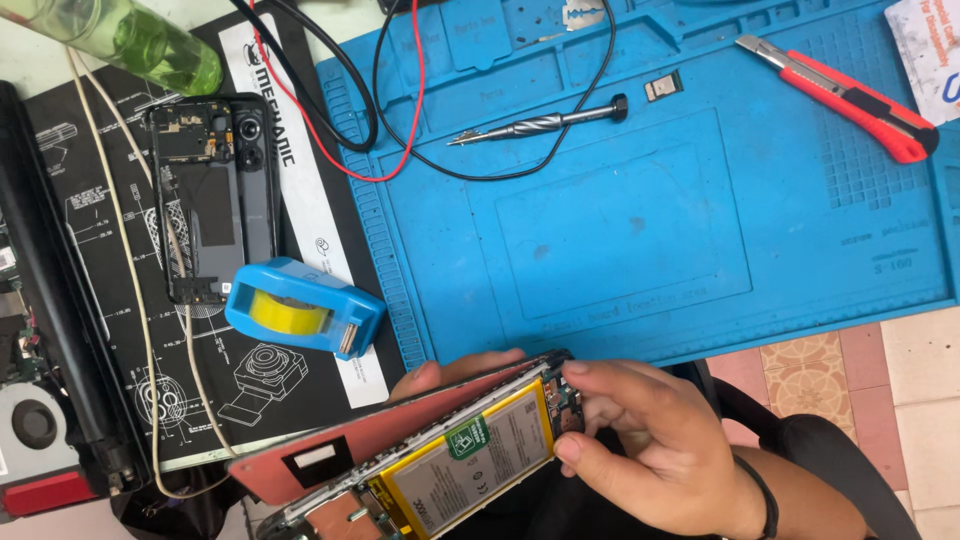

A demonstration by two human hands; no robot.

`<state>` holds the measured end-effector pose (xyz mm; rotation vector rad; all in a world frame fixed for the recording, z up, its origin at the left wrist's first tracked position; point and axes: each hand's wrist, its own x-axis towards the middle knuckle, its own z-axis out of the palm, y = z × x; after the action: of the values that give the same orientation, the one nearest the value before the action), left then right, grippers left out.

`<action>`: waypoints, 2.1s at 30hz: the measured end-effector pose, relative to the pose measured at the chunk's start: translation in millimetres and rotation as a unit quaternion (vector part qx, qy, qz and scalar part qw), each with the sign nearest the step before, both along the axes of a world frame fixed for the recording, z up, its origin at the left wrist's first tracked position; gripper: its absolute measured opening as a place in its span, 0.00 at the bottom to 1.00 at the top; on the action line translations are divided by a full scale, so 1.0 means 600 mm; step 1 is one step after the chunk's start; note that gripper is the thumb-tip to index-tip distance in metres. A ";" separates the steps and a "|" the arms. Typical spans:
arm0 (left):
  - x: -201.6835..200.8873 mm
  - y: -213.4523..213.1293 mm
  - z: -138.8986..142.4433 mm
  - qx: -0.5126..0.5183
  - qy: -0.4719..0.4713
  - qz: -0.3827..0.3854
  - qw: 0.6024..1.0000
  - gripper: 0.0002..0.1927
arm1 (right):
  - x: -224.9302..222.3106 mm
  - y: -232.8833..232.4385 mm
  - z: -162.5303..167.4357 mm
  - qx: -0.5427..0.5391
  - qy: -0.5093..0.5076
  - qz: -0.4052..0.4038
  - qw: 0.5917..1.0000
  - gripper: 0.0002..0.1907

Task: The person removes a battery from a disassembled smartphone, places the phone on the workbench, and retrieves a new battery from a plastic bag. They unwrap the new battery, peel off protective film, and compare it to the phone chassis.

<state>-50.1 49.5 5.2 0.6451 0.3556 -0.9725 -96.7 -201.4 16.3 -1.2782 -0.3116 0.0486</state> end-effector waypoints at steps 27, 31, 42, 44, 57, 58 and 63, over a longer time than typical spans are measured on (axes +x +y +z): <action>-0.015 -0.026 0.035 0.005 0.012 0.064 0.998 0.35 | -0.014 -0.014 0.007 -0.018 0.096 0.016 0.995 0.30; -0.032 -0.030 0.065 -0.052 -0.254 0.105 0.960 0.27 | -0.013 -0.013 0.014 0.170 0.196 0.065 0.964 0.34; -0.030 -0.082 0.015 -0.219 -0.018 0.131 0.967 0.32 | 0.015 0.003 0.035 0.374 0.314 0.069 0.870 0.27; -0.030 -0.083 0.009 -0.077 -0.275 0.169 0.943 0.29 | 0.017 0.001 0.032 0.341 0.367 0.044 0.864 0.27; -0.040 -0.099 -0.017 0.223 -0.691 0.185 0.662 0.29 | 0.006 0.004 -0.003 0.311 0.482 -0.020 0.819 0.15; -0.042 -0.099 -0.019 0.224 -0.693 0.190 0.658 0.28 | 0.005 0.004 -0.004 0.321 0.487 -0.013 0.812 0.16; -0.051 -0.081 -0.034 0.208 -0.740 0.139 0.624 0.18 | -0.008 -0.001 -0.007 0.345 0.441 0.062 0.826 0.20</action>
<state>-80.8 0.7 -15.0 1.5411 -0.8341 0.1998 -101.7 -201.9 11.8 -0.4080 0.3787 0.5735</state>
